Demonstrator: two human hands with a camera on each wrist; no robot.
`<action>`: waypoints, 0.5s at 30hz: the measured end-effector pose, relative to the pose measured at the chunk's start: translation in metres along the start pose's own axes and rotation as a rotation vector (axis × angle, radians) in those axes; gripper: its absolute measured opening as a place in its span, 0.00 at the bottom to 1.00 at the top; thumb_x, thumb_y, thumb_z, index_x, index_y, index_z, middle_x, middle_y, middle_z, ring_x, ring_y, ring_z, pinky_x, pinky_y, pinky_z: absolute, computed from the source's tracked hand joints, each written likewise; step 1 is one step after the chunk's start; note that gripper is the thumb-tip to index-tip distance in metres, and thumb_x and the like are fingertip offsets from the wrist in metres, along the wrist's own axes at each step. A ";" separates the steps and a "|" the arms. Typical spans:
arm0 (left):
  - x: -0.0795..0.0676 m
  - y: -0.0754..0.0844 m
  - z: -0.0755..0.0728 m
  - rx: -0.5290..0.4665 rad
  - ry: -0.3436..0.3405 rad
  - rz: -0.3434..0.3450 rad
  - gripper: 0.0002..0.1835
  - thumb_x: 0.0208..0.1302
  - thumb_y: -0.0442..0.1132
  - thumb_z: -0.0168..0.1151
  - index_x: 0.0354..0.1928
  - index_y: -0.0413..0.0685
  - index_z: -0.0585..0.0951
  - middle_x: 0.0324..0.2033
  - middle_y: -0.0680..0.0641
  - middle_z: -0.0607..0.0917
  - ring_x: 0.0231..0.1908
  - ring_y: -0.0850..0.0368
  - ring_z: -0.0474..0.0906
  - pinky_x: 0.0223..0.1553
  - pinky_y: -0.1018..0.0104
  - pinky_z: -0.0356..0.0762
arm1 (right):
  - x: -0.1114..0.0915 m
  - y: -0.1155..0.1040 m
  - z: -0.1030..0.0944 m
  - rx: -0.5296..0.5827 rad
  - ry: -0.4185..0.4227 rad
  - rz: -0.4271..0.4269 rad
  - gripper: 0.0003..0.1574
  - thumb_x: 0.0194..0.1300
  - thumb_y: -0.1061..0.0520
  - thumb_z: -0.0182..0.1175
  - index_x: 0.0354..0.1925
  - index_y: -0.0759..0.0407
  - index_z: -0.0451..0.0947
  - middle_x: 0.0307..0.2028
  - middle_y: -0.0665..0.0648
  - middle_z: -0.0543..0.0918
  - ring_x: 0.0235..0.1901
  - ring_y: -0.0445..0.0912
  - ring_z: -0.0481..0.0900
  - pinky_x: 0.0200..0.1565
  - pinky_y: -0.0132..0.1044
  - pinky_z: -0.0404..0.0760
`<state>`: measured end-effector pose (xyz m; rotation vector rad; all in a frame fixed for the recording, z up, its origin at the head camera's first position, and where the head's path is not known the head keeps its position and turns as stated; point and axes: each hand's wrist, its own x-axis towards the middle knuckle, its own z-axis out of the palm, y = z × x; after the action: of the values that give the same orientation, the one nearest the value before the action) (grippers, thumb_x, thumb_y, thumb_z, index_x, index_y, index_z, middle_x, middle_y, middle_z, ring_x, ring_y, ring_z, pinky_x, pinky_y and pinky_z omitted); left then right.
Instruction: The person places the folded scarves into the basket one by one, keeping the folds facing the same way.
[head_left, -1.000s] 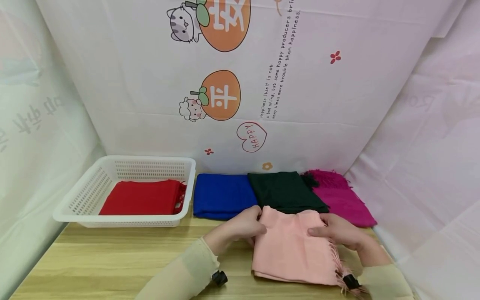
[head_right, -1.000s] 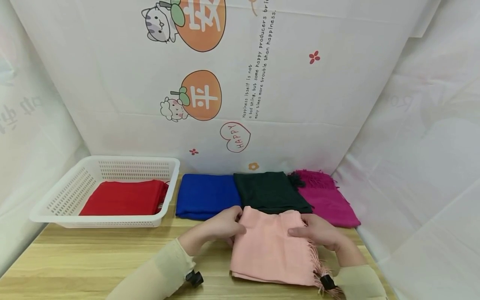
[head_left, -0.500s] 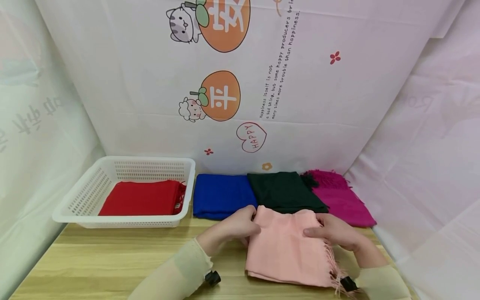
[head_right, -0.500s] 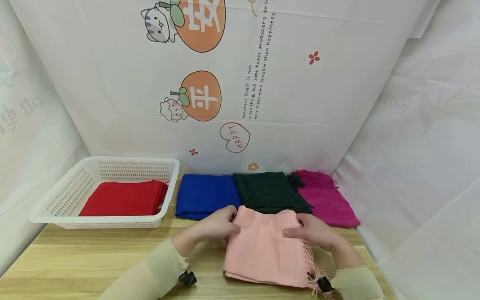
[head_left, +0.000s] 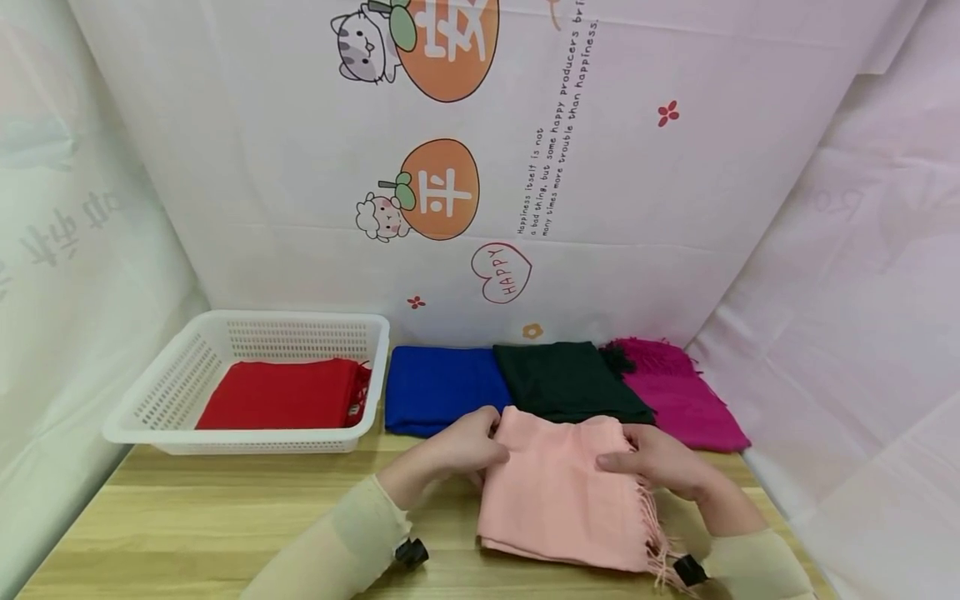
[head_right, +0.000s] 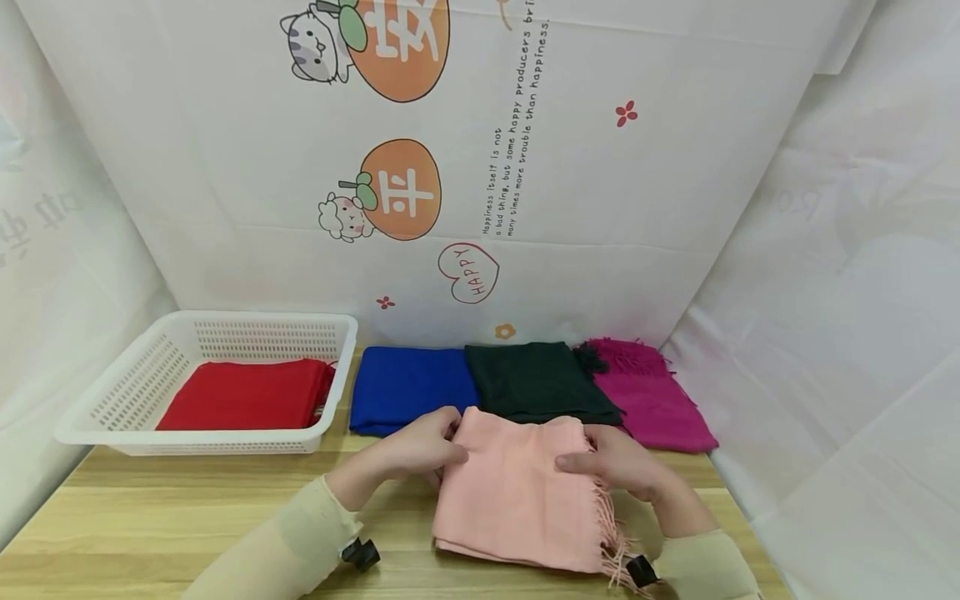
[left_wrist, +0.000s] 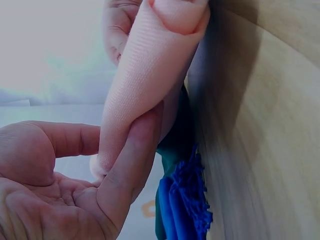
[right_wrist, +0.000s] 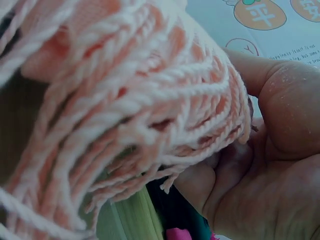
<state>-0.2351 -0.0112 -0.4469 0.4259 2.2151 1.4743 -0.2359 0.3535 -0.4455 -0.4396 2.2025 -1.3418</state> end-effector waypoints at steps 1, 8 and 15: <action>-0.001 0.000 -0.001 0.004 0.001 0.002 0.15 0.68 0.31 0.67 0.53 0.40 0.75 0.45 0.39 0.80 0.30 0.46 0.84 0.31 0.43 0.91 | 0.000 0.000 0.001 0.003 -0.002 -0.004 0.26 0.82 0.51 0.68 0.64 0.68 0.77 0.22 0.44 0.71 0.19 0.38 0.69 0.30 0.36 0.82; -0.005 -0.001 -0.007 0.003 0.008 0.003 0.17 0.69 0.32 0.68 0.55 0.39 0.75 0.45 0.39 0.81 0.33 0.45 0.86 0.31 0.44 0.91 | 0.003 -0.004 0.009 0.002 0.027 0.022 0.27 0.82 0.50 0.68 0.64 0.68 0.75 0.20 0.44 0.62 0.16 0.38 0.60 0.26 0.34 0.74; -0.009 -0.004 -0.014 -0.026 0.012 0.010 0.19 0.69 0.32 0.68 0.58 0.38 0.74 0.48 0.38 0.81 0.33 0.46 0.86 0.28 0.48 0.91 | 0.006 -0.007 0.017 0.032 0.036 0.038 0.29 0.82 0.48 0.67 0.67 0.67 0.75 0.22 0.45 0.63 0.18 0.39 0.61 0.28 0.35 0.75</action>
<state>-0.2352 -0.0283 -0.4442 0.4215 2.2039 1.5123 -0.2307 0.3352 -0.4467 -0.3628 2.2040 -1.3724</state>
